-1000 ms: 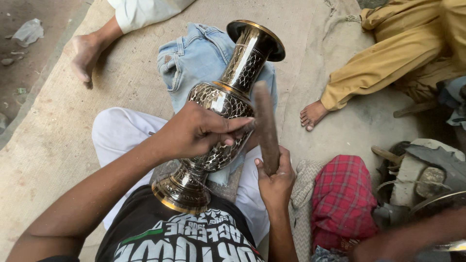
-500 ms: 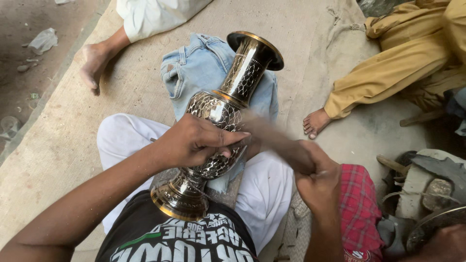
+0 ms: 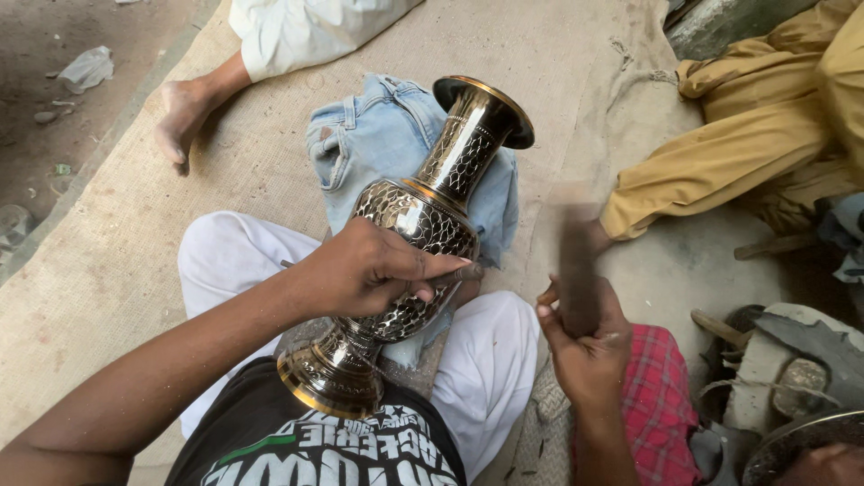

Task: The person sits on the floor holding a small punch against the engraved surface of a brass vase and repeatedly strikes the punch with a wooden mallet, working the patterned decoration across the vase body. Other workers perform similar metalwork nearby.

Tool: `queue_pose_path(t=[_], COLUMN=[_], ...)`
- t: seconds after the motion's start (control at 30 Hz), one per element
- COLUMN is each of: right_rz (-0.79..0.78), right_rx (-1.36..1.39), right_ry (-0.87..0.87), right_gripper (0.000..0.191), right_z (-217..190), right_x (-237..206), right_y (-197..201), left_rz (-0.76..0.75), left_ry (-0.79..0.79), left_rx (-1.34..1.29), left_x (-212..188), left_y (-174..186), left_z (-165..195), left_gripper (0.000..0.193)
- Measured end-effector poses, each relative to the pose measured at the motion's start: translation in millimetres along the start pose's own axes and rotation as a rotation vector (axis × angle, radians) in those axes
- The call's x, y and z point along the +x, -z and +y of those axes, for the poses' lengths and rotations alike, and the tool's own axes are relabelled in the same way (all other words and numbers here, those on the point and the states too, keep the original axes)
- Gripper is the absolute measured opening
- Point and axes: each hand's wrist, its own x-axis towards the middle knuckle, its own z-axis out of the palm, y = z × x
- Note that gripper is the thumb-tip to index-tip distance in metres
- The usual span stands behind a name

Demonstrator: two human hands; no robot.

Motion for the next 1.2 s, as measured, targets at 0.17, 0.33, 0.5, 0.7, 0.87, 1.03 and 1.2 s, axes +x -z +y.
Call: queue_pose_path(t=[0.17, 0.33, 0.5, 0.7, 0.87, 1.03, 1.2], right_rz=[0.011, -0.004, 0.034, 0.014, 0.039, 0.054, -0.040], right_rx=[0.014, 0.042, 0.217, 0.225, 0.474, 0.308, -0.406], right_ry=[-0.024, -0.009, -0.044, -0.037, -0.079, -0.104, 0.032], right_gripper=[0.040, 0.038, 0.042, 0.042, 0.046, 0.042, 0.054], right_z=[6.5, 8.3, 11.8, 16.8, 15.9, 11.5, 17.4], right_x=[0.0, -0.2, -1.7, -2.6, -2.3, -4.2, 6.4], right_y=[-3.4, -5.3, -10.6, -8.2, -8.7, -6.5, -5.4], left_rz=[-0.020, -0.049, -0.057, -0.080, -0.092, -0.102, -0.061], left_ry=[0.008, 0.010, 0.014, 0.012, -0.001, 0.007, 0.026], left_rx=[-0.036, -0.050, -0.078, -0.117, -0.173, -0.148, -0.104], left_x=[3.1, 6.6, 8.5, 11.0, 12.4, 13.6, 11.5], left_y=[1.0, 1.2, 0.4, 0.3, 0.3, -2.0, -7.7], left_z=[2.7, 2.4, 1.1, 0.5, -0.9, -4.5, -3.1], left_gripper=[0.062, 0.064, 0.065, 0.069, 0.068, 0.057, 0.056])
